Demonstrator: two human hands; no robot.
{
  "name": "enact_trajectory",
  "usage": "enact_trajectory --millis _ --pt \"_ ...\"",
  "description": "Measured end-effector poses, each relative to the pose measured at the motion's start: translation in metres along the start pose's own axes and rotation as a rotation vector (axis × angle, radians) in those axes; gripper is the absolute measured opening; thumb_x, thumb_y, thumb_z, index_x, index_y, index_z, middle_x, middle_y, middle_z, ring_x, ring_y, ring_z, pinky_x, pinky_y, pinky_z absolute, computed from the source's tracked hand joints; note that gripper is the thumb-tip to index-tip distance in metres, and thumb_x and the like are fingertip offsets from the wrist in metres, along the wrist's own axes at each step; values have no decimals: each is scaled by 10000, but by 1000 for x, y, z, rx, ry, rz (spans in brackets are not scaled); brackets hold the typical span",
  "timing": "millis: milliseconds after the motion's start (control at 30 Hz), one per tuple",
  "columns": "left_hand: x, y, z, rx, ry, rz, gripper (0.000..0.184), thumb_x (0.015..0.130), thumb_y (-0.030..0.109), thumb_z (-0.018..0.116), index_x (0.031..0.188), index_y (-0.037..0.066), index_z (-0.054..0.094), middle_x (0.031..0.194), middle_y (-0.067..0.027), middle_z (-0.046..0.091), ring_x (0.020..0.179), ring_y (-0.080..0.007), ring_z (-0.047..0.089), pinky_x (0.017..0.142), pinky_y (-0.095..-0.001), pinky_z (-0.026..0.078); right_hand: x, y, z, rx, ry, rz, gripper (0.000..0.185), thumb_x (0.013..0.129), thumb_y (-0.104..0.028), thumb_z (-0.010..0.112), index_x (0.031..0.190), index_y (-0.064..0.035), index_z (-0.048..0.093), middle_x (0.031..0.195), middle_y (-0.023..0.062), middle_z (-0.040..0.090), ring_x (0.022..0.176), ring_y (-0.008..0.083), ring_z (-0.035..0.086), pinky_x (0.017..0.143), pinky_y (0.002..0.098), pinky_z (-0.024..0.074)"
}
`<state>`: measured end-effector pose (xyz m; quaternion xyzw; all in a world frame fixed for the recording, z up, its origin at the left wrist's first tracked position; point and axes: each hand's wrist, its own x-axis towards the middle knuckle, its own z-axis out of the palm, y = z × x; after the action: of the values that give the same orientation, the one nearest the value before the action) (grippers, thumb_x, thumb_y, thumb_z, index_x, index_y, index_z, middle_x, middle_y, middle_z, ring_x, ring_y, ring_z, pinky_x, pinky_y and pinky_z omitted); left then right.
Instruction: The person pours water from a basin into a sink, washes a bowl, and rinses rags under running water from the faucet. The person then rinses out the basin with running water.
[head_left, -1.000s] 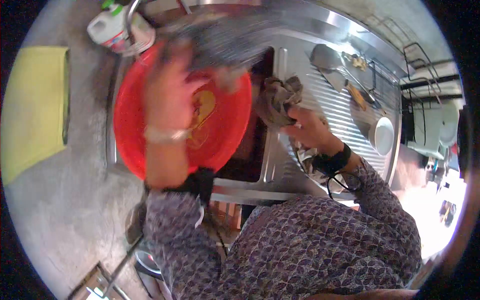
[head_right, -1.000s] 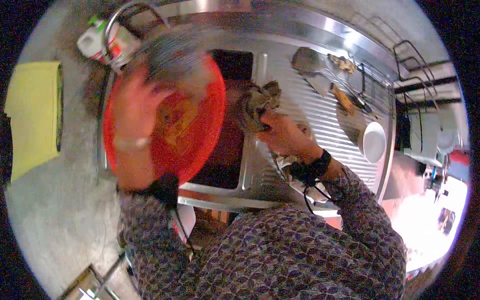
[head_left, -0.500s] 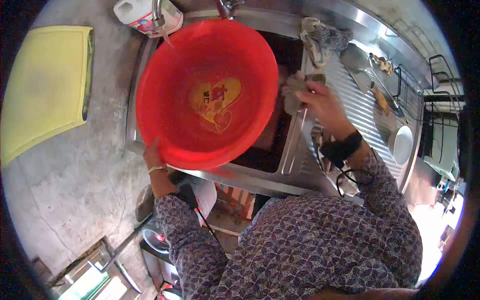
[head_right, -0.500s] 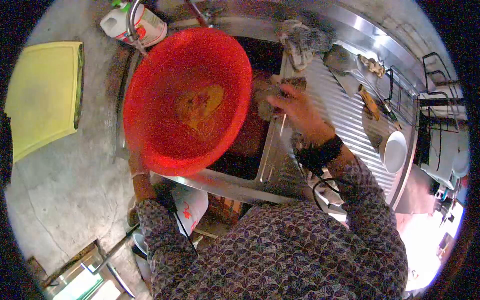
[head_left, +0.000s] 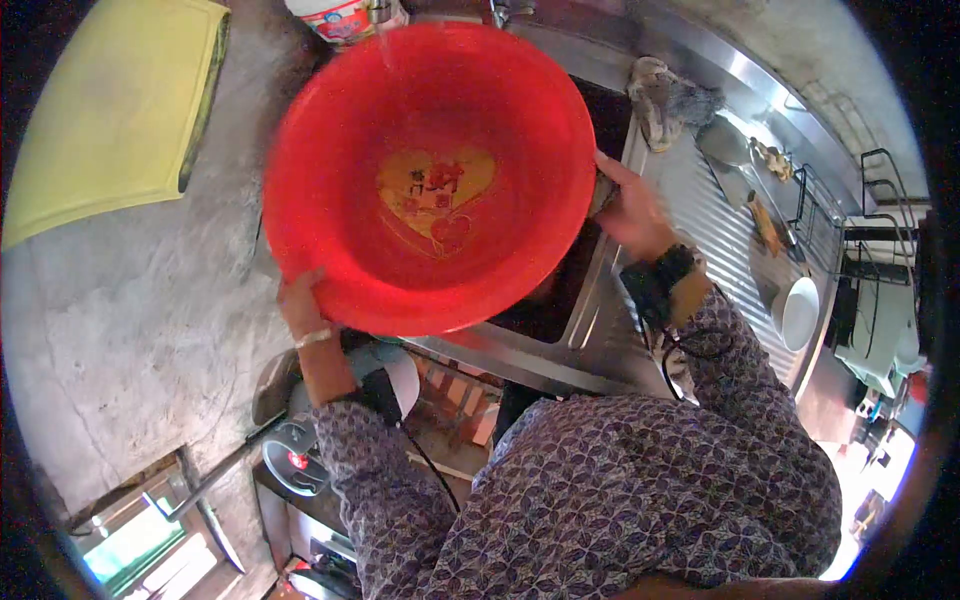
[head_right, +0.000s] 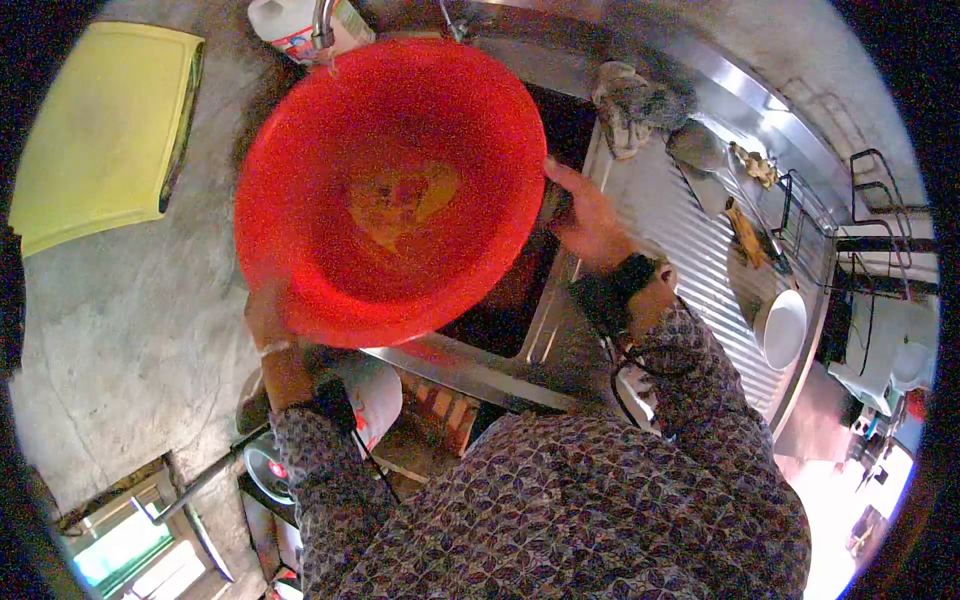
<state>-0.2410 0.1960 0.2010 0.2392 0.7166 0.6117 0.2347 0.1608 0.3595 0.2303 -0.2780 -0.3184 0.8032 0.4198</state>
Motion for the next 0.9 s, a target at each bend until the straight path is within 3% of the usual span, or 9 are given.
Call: enact_trajectory --millis 133,200,267,333,400,500,567,700,900 --pt "-41 81 -15 -142 151 13 391 603 201 626 896 -53 583 857 -133 605 784 -267 582 702 -370 469 23 -11 -19 -539 -76 -157 408 775 -42 562 1171 -48 462 1221 76 473 1154 220 432 970 339 360" --pt "-51 99 -32 -217 133 72 431 612 138 588 997 -49 536 943 -144 586 827 -270 579 733 -365 474 19 -17 0 -667 -117 -201 398 784 -69 571 1167 -49 465 1215 73 482 1160 217 426 963 335 367" --pt "-62 109 -41 -296 114 133 495 621 75 550 1098 -44 489 1029 -155 568 869 -273 577 764 -360 478 -11 -34 46 100 -154 54 438 731 -54 633 1144 -53 486 1162 67 525 1135 224 450 945 353 384" --pt "-75 115 -44 -626 -71 -36 504 628 78 543 1113 -45 480 1030 -155 566 885 -277 571 797 -359 467 -23 -41 66 19 -139 23 418 734 -50 624 1132 -57 496 1149 65 536 1108 220 475 927 361 397" --pt "-55 74 -57 -564 -84 -45 484 633 76 545 1098 -46 485 1020 -153 567 883 -275 571 798 -360 466 -27 -39 59 -71 -115 -10 399 736 -46 615 1120 -61 505 1135 63 546 1081 216 499 909 370 410" --pt "-44 58 -43 -468 -92 -133 432 650 77 545 1060 -49 496 993 -147 573 866 -270 573 787 -363 467 -37 -42 36 -938 -106 -559 334 783 -107 587 1108 -77 516 1103 57 564 1006 192 547 868 361 434" --pt "-39 73 -26 -388 -84 -310 337 680 78 538 993 -46 519 942 -137 582 826 -261 575 744 -367 473 -64 -59 63 -707 -185 -434 327 796 -108 565 1115 -56 510 1093 71 567 1007 187 543 869 354 426" --pt "4 84 -47 -135 -277 -282 319 685 80 542 982 -37 533 936 -134 587 806 -252 577 743 -357 468 -88 -62 68 -516 -102 -178 329 844 -229 527 1090 -10 525 1025 67 595 961 152 560 844 310 431" --pt "-36 194 -52 -239 -306 -200 505 667 102 517 1145 -52 470 1129 -152 540 1013 -279 535 924 -372 387 -63 -8 30 -436 -161 47 354 793 -278 606 1045 -33 562 943 39 614 836 109 581 724 251 465"
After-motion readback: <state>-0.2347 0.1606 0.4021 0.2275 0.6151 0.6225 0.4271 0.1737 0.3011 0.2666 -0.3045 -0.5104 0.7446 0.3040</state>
